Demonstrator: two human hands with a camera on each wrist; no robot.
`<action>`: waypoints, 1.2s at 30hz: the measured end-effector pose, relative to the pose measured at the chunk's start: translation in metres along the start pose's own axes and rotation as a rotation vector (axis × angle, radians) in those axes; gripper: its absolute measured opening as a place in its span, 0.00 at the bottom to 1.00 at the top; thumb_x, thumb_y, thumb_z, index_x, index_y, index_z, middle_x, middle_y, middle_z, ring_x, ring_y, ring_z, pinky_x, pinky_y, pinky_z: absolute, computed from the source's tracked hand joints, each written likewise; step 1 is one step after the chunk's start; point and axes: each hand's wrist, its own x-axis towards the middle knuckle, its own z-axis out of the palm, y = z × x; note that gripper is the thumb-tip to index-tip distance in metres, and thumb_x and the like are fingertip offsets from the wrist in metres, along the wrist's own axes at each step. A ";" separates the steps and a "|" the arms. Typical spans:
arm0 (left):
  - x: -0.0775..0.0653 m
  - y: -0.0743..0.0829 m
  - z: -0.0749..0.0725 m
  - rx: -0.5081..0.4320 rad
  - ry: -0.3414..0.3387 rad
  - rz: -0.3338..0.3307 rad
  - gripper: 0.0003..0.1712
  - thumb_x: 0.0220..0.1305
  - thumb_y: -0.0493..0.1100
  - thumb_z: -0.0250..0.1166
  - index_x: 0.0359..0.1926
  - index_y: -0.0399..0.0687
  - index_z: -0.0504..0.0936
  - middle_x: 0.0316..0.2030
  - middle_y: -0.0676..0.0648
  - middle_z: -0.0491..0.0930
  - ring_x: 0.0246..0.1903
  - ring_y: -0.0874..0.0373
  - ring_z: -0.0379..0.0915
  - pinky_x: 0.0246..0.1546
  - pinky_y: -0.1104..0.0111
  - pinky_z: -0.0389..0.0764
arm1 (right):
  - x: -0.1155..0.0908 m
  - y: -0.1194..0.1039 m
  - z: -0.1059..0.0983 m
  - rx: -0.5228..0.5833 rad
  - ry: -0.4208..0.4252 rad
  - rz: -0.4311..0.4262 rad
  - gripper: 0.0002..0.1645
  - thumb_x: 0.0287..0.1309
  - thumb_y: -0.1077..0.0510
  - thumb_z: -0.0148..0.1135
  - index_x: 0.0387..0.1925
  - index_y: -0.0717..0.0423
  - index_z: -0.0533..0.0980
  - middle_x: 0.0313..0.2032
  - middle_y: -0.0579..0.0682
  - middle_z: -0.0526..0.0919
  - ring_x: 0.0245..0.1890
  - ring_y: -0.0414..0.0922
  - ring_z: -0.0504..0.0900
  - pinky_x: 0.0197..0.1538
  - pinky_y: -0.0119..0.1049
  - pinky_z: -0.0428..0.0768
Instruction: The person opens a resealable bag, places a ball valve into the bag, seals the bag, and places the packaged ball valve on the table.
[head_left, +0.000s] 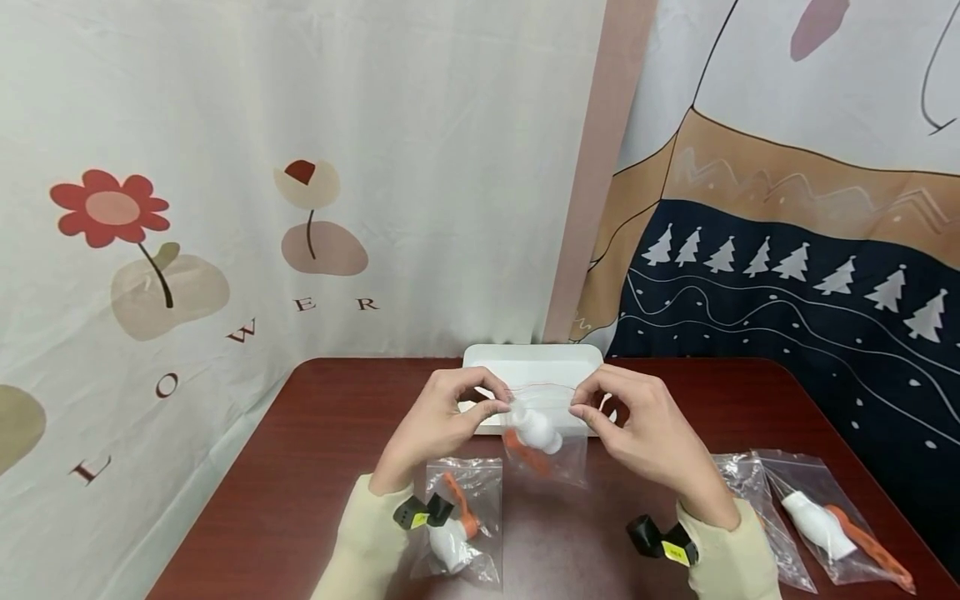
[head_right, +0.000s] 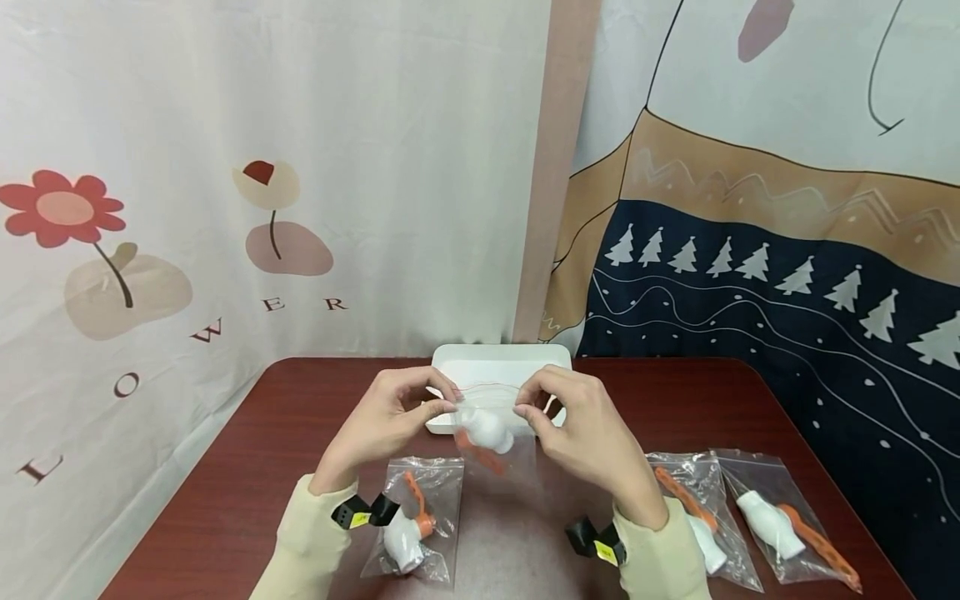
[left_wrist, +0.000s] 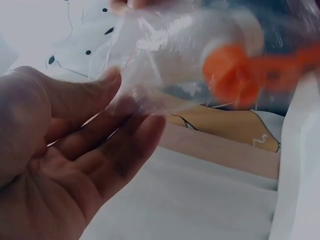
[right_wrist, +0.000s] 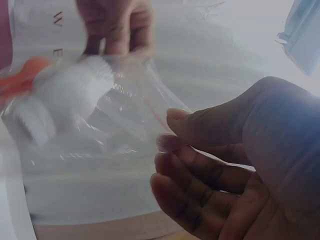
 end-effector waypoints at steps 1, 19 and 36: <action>0.000 0.002 0.000 0.019 0.022 0.024 0.03 0.64 0.37 0.72 0.34 0.49 0.86 0.35 0.53 0.88 0.37 0.63 0.84 0.42 0.68 0.86 | 0.000 0.001 0.000 -0.003 -0.006 0.005 0.15 0.56 0.65 0.74 0.32 0.40 0.81 0.29 0.33 0.79 0.30 0.32 0.77 0.29 0.30 0.79; -0.003 0.012 0.003 0.051 0.177 0.055 0.07 0.63 0.33 0.72 0.34 0.50 0.86 0.32 0.55 0.85 0.28 0.63 0.77 0.32 0.68 0.83 | 0.005 0.012 0.004 -0.008 0.022 0.036 0.12 0.56 0.63 0.75 0.32 0.41 0.83 0.26 0.32 0.79 0.23 0.34 0.71 0.26 0.28 0.72; -0.001 0.020 0.004 -0.098 0.171 -0.044 0.11 0.60 0.29 0.72 0.42 0.44 0.84 0.29 0.45 0.83 0.26 0.55 0.80 0.35 0.67 0.88 | 0.001 0.012 -0.006 0.067 0.037 0.083 0.12 0.57 0.61 0.76 0.34 0.38 0.83 0.30 0.35 0.84 0.27 0.36 0.75 0.30 0.27 0.75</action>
